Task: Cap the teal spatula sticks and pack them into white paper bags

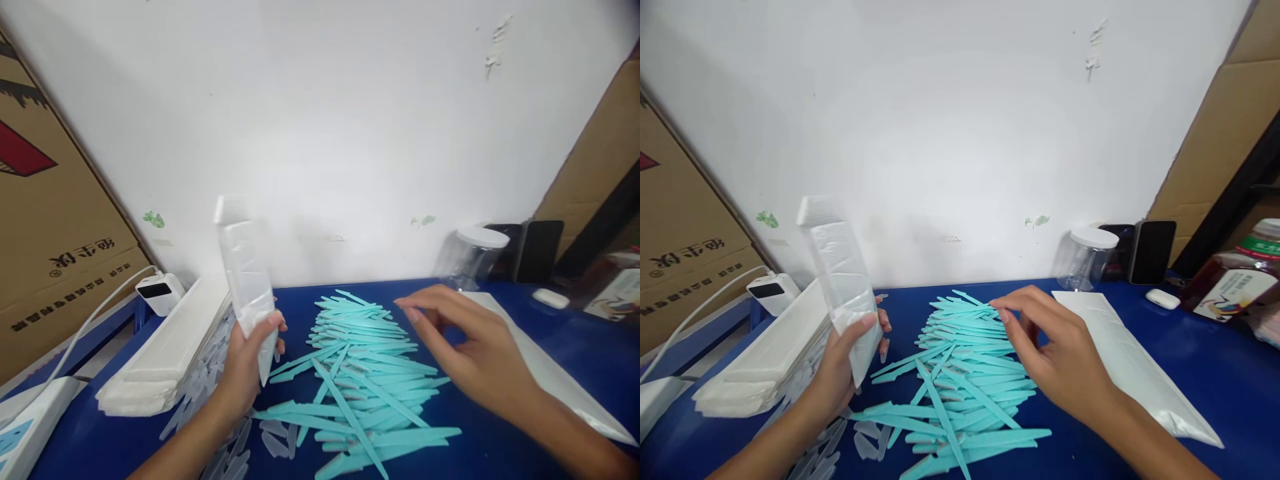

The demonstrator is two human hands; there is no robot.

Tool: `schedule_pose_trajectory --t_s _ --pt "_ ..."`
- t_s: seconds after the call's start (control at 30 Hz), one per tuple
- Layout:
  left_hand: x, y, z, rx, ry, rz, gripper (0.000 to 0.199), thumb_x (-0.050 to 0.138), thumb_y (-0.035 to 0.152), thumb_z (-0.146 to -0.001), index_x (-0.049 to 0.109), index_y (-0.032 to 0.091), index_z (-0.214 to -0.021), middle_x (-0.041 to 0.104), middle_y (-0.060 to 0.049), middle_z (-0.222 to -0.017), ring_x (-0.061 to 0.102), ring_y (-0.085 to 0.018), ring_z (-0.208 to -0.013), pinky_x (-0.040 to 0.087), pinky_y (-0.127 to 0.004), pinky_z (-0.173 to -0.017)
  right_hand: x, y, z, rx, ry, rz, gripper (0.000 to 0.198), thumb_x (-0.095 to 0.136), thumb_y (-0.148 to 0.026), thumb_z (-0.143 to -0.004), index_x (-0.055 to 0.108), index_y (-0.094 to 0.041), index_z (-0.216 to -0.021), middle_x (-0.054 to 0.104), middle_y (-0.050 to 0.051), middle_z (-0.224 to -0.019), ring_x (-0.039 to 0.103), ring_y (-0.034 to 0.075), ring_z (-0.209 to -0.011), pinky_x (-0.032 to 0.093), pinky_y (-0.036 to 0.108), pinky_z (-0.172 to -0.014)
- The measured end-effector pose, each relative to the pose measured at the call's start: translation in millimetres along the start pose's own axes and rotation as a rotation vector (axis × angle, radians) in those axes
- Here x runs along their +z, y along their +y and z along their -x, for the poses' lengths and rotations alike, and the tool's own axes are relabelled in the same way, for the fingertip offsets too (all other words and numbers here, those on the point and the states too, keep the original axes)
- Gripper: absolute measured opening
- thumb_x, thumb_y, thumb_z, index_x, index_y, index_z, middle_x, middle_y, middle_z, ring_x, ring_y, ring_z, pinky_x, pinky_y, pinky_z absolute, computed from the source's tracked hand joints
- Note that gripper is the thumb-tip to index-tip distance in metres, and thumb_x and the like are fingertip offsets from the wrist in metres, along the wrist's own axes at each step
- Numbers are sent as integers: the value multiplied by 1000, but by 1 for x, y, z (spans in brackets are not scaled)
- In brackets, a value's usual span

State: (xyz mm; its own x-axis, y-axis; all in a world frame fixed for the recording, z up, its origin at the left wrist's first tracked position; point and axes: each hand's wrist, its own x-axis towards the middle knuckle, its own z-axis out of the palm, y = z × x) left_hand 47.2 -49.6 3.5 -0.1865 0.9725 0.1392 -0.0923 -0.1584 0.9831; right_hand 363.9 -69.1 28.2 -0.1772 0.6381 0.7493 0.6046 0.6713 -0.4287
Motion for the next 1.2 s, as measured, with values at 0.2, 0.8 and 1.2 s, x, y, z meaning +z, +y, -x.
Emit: schedule_pose_trajectory --t_s 0.2,0.8,1.2 --pt "-8 -4 6 548 -75 -743 51 84 29 -75 63 23 -122 72 -7 -116 69 -31 -103 53 -39 -84 2 -7 3 -46 21 -56 17 63 -17 -106 75 -28 -113 71 5 -96 64 18 -71 51 33 -62" --pt "15 15 46 173 -392 -587 72 92 62 -78 63 28 -134 70 -8 -123 67 -32 -110 55 -39 -88 13 -38 11 663 7 -576 42 77 -61 -97 74 -24 -76 69 2 -55 64 19 -51 53 30 -56" --pt "33 14 76 -288 -803 95 70 81 69 -91 73 18 -138 77 -13 -116 72 -30 -101 52 -36 -84 13 -47 11 766 -236 -866 44 73 -58 -101 80 -29 -134 84 9 -114 79 26 -89 66 38 -81"
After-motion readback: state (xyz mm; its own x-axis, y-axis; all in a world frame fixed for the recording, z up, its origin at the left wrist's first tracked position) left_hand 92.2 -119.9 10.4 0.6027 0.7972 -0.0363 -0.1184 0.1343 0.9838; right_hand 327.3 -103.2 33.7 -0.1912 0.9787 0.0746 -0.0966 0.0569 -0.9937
